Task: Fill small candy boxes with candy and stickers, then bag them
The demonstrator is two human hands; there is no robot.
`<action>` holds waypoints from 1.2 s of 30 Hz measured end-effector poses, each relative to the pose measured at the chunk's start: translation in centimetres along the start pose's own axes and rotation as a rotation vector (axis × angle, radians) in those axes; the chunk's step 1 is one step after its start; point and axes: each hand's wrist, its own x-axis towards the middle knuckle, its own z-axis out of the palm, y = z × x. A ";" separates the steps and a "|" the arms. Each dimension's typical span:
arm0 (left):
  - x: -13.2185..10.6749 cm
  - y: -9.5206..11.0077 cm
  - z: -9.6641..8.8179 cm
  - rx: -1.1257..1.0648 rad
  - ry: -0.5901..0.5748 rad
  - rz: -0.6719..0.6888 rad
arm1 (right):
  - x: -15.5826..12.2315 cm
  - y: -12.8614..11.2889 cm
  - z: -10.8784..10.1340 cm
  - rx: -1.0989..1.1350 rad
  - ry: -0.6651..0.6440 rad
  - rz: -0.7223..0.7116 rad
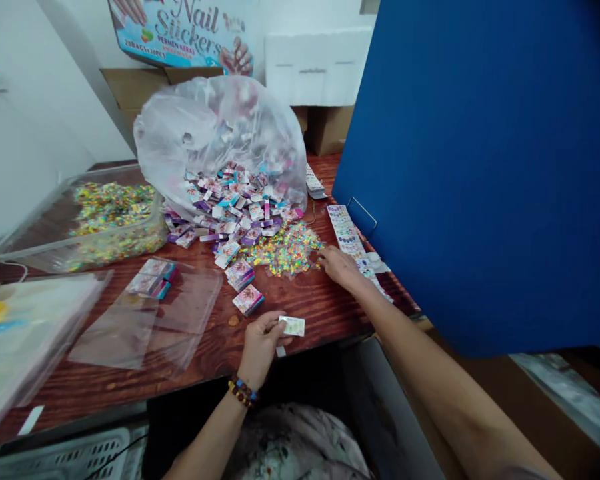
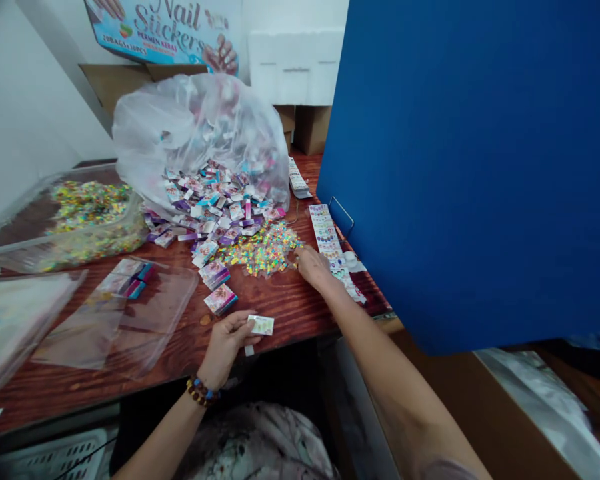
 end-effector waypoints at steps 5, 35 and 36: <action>0.2 -0.1 -0.1 -0.011 -0.010 -0.005 | 1.3 0.3 0.4 -0.024 -0.077 0.051; 0.6 0.7 0.6 0.152 0.003 0.220 | -10.3 -4.2 4.9 0.956 -0.235 0.102; 0.7 0.9 0.7 0.179 -0.011 0.231 | -10.3 -4.3 5.0 1.005 -0.265 0.108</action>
